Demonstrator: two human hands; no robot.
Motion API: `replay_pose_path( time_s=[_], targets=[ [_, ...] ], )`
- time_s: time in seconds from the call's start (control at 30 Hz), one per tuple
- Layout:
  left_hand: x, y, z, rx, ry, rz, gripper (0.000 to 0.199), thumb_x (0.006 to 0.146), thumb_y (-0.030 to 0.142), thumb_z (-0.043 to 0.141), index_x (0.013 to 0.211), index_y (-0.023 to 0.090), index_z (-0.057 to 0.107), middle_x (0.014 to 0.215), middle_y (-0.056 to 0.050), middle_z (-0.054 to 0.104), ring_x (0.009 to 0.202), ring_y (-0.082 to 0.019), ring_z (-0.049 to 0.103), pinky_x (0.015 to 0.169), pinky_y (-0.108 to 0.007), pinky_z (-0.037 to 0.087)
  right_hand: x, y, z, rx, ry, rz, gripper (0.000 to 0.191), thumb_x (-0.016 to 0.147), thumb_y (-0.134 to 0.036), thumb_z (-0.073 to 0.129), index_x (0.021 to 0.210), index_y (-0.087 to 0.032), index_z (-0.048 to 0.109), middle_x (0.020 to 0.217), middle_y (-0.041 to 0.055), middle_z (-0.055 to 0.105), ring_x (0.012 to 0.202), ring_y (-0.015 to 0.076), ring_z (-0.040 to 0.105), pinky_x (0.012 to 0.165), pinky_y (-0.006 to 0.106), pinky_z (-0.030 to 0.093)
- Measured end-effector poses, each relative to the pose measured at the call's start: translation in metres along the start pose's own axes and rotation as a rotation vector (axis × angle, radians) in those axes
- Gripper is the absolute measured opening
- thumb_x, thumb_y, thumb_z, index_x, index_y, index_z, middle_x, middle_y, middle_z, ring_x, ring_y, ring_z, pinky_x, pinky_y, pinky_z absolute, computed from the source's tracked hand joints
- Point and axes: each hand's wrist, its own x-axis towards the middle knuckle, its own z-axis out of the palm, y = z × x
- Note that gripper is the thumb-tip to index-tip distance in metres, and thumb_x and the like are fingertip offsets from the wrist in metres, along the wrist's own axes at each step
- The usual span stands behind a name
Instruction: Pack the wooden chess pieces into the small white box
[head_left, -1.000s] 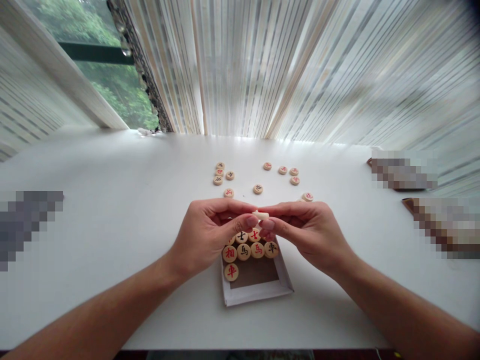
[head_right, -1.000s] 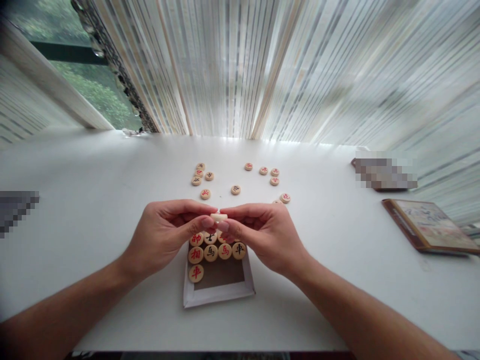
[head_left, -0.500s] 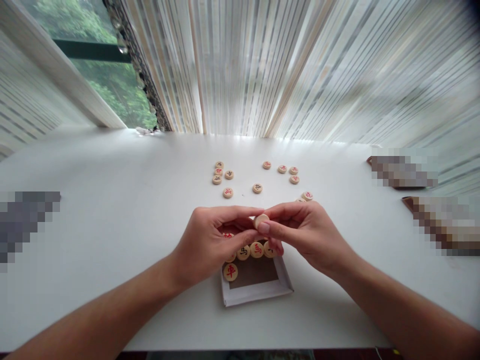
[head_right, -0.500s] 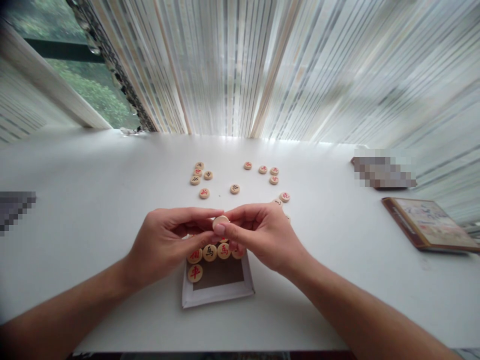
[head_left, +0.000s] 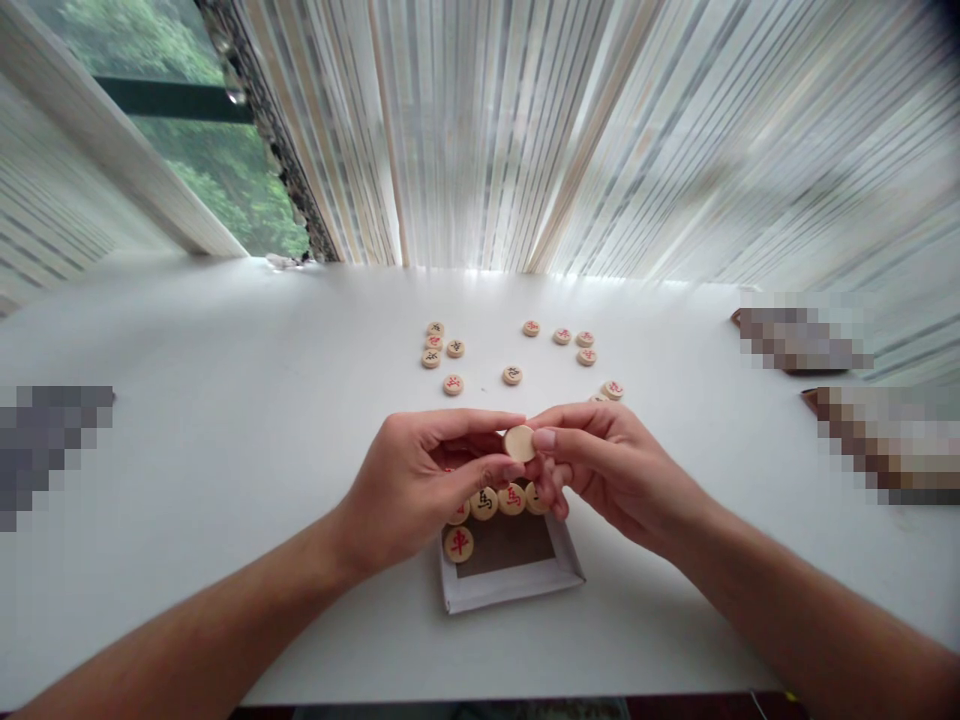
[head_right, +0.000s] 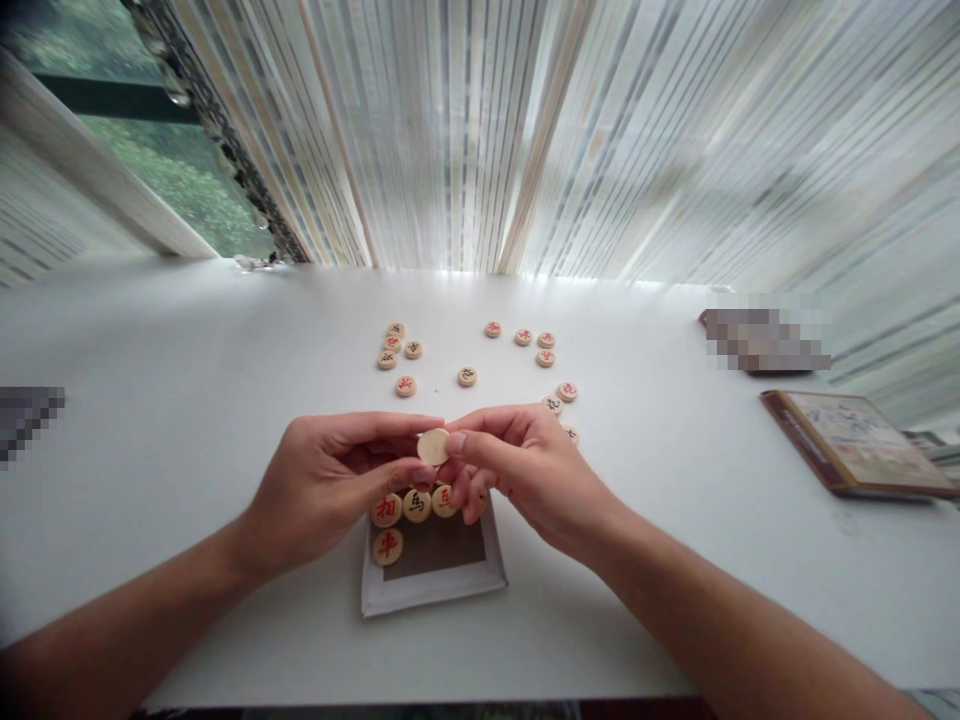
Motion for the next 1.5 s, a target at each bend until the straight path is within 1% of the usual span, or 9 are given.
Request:
replay_pose_path(
  time_s=[0.27, 0.5, 0.6, 0.73, 0.87, 0.97, 1.07, 1.27, 1.5],
  targets=[
    [0.000, 0.000, 0.001, 0.012, 0.006, 0.037, 0.039, 0.084, -0.002, 0.083, 0.113, 0.025, 0.087, 0.096, -0.001, 0.087, 0.080, -0.018, 0.086, 0.075, -0.016, 0.069, 0.000, 0.003, 0.000, -0.037, 0.004, 0.004, 0.020, 0.074, -0.021, 0.098, 0.084, -0.015, 0.082, 0.066, 0.0012, 0.076, 0.052, 0.0089, 0.066, 0.048, 0.015, 0.057],
    [-0.004, -0.002, -0.002, 0.236, -0.030, 0.121, 0.040, 0.084, 0.000, 0.084, 0.116, 0.023, 0.086, 0.106, -0.003, 0.087, 0.090, -0.018, 0.086, 0.081, -0.012, 0.067, -0.002, 0.008, -0.002, -0.112, 0.034, 0.008, 0.027, 0.073, -0.024, 0.100, 0.075, -0.015, 0.074, 0.061, -0.0006, 0.073, 0.046, 0.0072, 0.060, 0.042, 0.013, 0.049],
    [-0.004, 0.000, -0.003, 0.251, -0.049, 0.110, 0.041, 0.082, 0.003, 0.087, 0.119, 0.023, 0.085, 0.104, -0.004, 0.087, 0.087, -0.019, 0.086, 0.078, -0.013, 0.068, -0.003, 0.004, 0.001, -0.139, 0.026, -0.018, 0.025, 0.078, -0.027, 0.097, 0.075, -0.015, 0.076, 0.058, -0.0004, 0.072, 0.046, 0.0074, 0.060, 0.044, 0.014, 0.051],
    [-0.003, 0.002, -0.001, 0.169, -0.008, 0.079, 0.031, 0.086, 0.008, 0.086, 0.113, 0.022, 0.087, 0.101, -0.004, 0.088, 0.086, -0.019, 0.086, 0.079, -0.017, 0.070, -0.003, -0.002, 0.005, -0.179, 0.017, -0.083, 0.021, 0.080, -0.029, 0.096, 0.078, -0.015, 0.080, 0.059, 0.0003, 0.073, 0.051, 0.0088, 0.065, 0.051, 0.015, 0.056],
    [-0.001, -0.001, -0.001, 0.133, 0.055, 0.058, 0.024, 0.088, 0.009, 0.084, 0.110, 0.018, 0.085, 0.098, -0.004, 0.088, 0.086, -0.017, 0.086, 0.079, -0.018, 0.070, -0.003, -0.001, 0.004, -0.268, 0.039, -0.183, 0.014, 0.084, -0.027, 0.093, 0.092, -0.018, 0.086, 0.068, 0.0017, 0.079, 0.058, 0.0107, 0.071, 0.057, 0.016, 0.060],
    [-0.001, -0.004, -0.004, 0.290, 0.104, 0.142, 0.016, 0.086, 0.009, 0.085, 0.101, 0.016, 0.084, 0.092, -0.003, 0.087, 0.083, -0.015, 0.085, 0.078, -0.017, 0.068, -0.004, 0.001, 0.004, -0.388, 0.079, -0.290, 0.019, 0.082, -0.023, 0.094, 0.101, -0.022, 0.088, 0.080, 0.0026, 0.083, 0.067, 0.0116, 0.075, 0.063, 0.016, 0.062],
    [-0.002, -0.005, -0.008, 0.506, 0.117, 0.304, 0.013, 0.086, 0.007, 0.084, 0.095, 0.015, 0.083, 0.088, -0.003, 0.086, 0.079, -0.014, 0.082, 0.077, -0.018, 0.066, -0.006, 0.003, 0.004, -0.503, 0.114, -0.359, 0.023, 0.081, -0.020, 0.094, 0.103, -0.022, 0.088, 0.087, 0.0034, 0.086, 0.075, 0.0143, 0.079, 0.069, 0.018, 0.064],
    [-0.001, -0.002, -0.013, 0.744, 0.046, 0.589, 0.011, 0.088, 0.004, 0.082, 0.091, 0.015, 0.081, 0.094, -0.007, 0.084, 0.085, -0.015, 0.080, 0.081, -0.021, 0.063, -0.007, 0.000, 0.001, -0.604, 0.132, -0.312, 0.023, 0.080, -0.024, 0.095, 0.101, -0.019, 0.087, 0.089, 0.0060, 0.085, 0.074, 0.0177, 0.077, 0.066, 0.024, 0.064],
    [-0.002, -0.002, -0.013, 0.773, -0.063, 0.591, 0.015, 0.091, 0.004, 0.075, 0.094, 0.018, 0.080, 0.095, -0.008, 0.080, 0.086, -0.016, 0.078, 0.079, -0.025, 0.064, -0.008, -0.006, -0.002, -0.806, 0.087, -0.260, 0.013, 0.082, -0.023, 0.088, 0.094, -0.019, 0.083, 0.080, 0.0041, 0.078, 0.069, 0.0173, 0.064, 0.064, 0.030, 0.054]
  ],
)
